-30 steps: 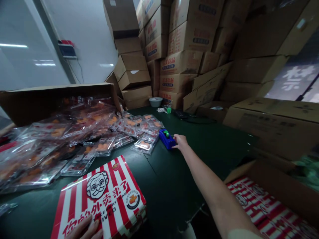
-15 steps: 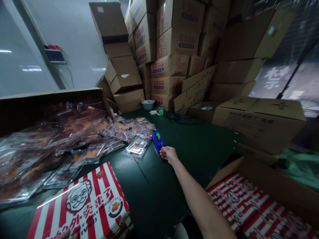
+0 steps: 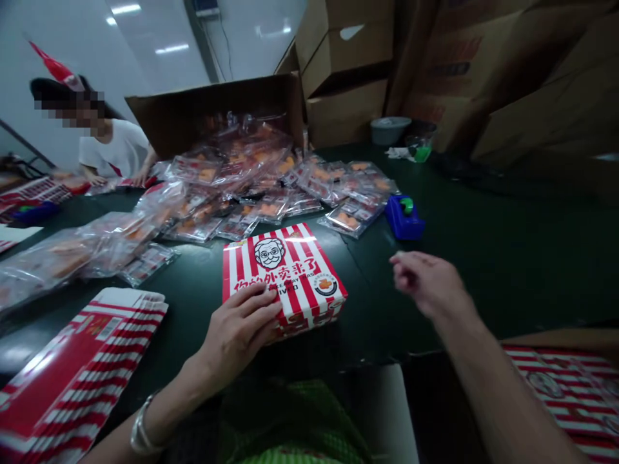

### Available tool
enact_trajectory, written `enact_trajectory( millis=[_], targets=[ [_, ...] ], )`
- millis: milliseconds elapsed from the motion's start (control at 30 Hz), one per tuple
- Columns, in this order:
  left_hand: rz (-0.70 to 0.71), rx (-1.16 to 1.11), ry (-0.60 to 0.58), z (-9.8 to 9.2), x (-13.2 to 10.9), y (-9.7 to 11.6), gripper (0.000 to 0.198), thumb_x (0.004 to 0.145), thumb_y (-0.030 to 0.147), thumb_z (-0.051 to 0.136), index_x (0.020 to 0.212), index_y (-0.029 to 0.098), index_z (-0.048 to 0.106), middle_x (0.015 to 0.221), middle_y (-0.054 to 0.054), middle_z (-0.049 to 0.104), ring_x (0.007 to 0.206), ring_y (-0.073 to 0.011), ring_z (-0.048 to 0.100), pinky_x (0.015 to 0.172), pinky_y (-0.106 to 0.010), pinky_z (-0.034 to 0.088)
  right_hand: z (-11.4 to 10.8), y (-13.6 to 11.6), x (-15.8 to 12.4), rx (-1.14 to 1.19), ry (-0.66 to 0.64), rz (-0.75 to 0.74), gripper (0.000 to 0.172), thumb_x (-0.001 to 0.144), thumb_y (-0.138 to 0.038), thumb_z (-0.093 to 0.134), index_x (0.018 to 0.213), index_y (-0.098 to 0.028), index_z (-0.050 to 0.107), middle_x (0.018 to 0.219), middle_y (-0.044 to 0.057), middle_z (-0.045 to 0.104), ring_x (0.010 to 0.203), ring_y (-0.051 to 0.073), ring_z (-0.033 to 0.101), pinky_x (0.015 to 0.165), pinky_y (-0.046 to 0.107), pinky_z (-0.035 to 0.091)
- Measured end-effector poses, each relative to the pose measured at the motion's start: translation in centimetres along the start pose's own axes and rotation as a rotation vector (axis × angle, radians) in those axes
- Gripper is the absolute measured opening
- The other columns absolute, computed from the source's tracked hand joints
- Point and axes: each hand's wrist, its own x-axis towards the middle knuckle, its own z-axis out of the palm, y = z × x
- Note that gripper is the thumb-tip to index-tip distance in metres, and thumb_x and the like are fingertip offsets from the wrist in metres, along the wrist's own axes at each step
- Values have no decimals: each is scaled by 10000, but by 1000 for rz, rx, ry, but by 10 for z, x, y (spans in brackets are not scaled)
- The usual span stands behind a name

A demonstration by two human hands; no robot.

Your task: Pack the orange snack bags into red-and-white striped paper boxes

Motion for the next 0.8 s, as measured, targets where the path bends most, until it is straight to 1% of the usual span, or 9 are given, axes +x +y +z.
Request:
enact_trajectory(
  millis=[67, 100, 133, 200, 300, 433, 533, 633, 800],
  targets=[
    [-28, -19, -10, 1, -2, 0, 181, 917, 206, 521, 1036, 171, 653, 1099, -61, 726, 1077, -271, 628, 892, -462, 575, 18, 19, -58, 41, -198, 56, 260, 677, -353, 797, 627, -161, 629, 434, -31, 491, 352, 64, 405, 327, 185, 310],
    [-35, -23, -4, 2, -3, 0, 171, 912, 193, 527, 1032, 170, 646, 1098, -65, 726, 1077, -273, 626, 888, -466, 574, 30, 28, -83, 97, -413, 95, 299, 661, -413, 799, 633, -163, 637, 421, -28, 501, 332, 64, 402, 316, 183, 291],
    [-36, -25, 7, 2, -3, 1, 159, 908, 183, 527, 1017, 166, 641, 1093, -72, 726, 1071, -276, 629, 876, -466, 576, 44, 36, -104, 160, -556, 154, 331, 675, -462, 779, 642, -162, 641, 422, -25, 513, 318, 60, 397, 310, 179, 274],
    [-40, -29, 29, 4, -4, 1, 129, 907, 178, 524, 980, 156, 628, 1066, -85, 730, 1051, -278, 636, 849, -448, 584, 68, 45, -126, 298, -645, 228, 348, 661, -468, 788, 641, -155, 637, 425, -35, 516, 312, 49, 398, 310, 163, 265],
    [-60, -18, 49, 5, -3, 1, 119, 913, 200, 518, 977, 146, 602, 985, -94, 735, 1027, -278, 643, 814, -410, 590, 85, 44, -126, 390, -609, 281, 344, 628, -432, 822, 662, -135, 650, 454, -39, 541, 327, 44, 436, 321, 146, 290],
    [-67, 16, 64, 6, -1, 3, 126, 929, 221, 499, 986, 156, 591, 946, -86, 729, 1006, -274, 643, 808, -390, 578, 83, 39, -116, 366, -586, 368, 312, 639, -372, 832, 676, -113, 663, 483, -31, 566, 367, 38, 481, 356, 128, 338],
    [-28, 37, 11, 9, -3, 3, 158, 915, 201, 533, 1064, 186, 582, 1057, -70, 708, 1068, -290, 606, 876, -429, 541, 86, 39, -114, 359, -552, 433, 246, 668, -297, 814, 681, -104, 662, 495, -26, 572, 380, 35, 483, 358, 124, 347],
    [6, 49, -33, 12, -4, 3, 258, 898, 209, 569, 1155, 224, 566, 1159, -81, 660, 1106, -301, 569, 915, -452, 506, 90, 41, -114, 330, -489, 433, 187, 698, -237, 789, 676, -123, 642, 530, -30, 587, 404, 31, 502, 386, 121, 392],
    [5, -5, -220, 2, 8, 2, 172, 900, 216, 554, 1047, 173, 632, 1020, -110, 661, 975, -284, 585, 835, -436, 511, 92, 38, -115, 239, -441, 403, 258, 642, -284, 843, 674, -132, 638, 552, -20, 610, 433, 60, 561, 419, 148, 464]
  ],
)
